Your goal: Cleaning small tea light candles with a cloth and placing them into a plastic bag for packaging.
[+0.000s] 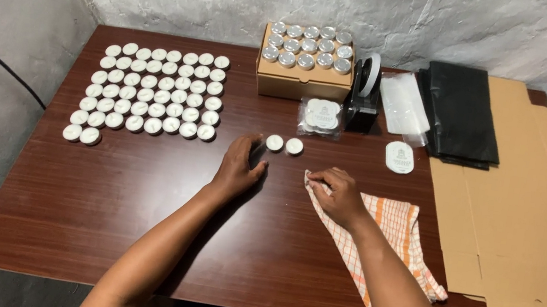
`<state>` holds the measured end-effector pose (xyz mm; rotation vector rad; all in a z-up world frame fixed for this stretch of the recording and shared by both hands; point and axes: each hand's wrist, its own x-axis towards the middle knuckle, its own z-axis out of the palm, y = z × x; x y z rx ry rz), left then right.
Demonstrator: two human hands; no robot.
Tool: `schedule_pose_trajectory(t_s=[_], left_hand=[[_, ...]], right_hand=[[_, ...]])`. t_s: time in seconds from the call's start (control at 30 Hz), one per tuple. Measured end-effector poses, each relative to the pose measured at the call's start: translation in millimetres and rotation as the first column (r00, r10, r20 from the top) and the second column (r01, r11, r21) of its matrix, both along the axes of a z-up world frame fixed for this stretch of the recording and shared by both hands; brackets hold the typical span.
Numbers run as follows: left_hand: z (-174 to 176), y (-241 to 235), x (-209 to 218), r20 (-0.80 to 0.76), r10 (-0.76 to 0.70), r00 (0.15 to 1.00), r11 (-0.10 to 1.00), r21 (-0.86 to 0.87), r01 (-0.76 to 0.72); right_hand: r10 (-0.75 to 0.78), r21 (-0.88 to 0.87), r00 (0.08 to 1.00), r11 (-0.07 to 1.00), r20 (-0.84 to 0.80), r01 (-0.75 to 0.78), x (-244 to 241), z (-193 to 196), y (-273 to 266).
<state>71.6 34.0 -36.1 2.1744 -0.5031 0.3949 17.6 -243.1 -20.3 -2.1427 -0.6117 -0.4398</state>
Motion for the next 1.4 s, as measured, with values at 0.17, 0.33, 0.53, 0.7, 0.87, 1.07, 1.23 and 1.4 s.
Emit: schedule_pose_trajectory(t_s=[0.17,0.33,0.53,0.7,0.87,1.07,1.23,1.4], left_hand=[[0,21,-23,-0.003,-0.013,1.0,1.0,0.027,0.013],[-4,20,-31,0.043,0.004,0.999,1.0,0.03,-0.005],[-7,19,-30,0.061,0.026,0.998,1.0,0.003,-0.026],[-8,19,-29,0.132,0.034,0.991,0.999,-0.013,-0.033],[-17,19,-23,0.171,0.032,0.985,0.999,0.013,-0.035],[-12,19,-24,0.154,0.019,0.988,1.0,0.016,-0.021],[-8,24,-20,0.137,0.014,0.99,1.0,0.007,-0.015],[-22,61,-3,0.268,0.167,0.949,0.976,0.09,-0.197]], right_hand=[[-0.015,-0.011,1.0,1.0,0.013,0.015,-2,2,3],[-0.015,-0.014,1.0,1.0,0.009,0.015,-5,9,5],[-0.021,-0.026,1.0,0.999,0.02,0.022,-8,11,6],[-0.046,-0.017,0.999,0.999,0.008,0.046,-10,11,8],[-0.054,-0.013,0.999,0.998,0.002,0.054,-12,16,11],[-0.058,-0.01,0.998,0.998,0.002,0.058,-13,15,10],[-0.041,0.005,0.999,0.999,0.006,0.041,-14,24,11],[-0.021,-0.025,0.998,0.999,0.052,0.022,-10,12,8]])
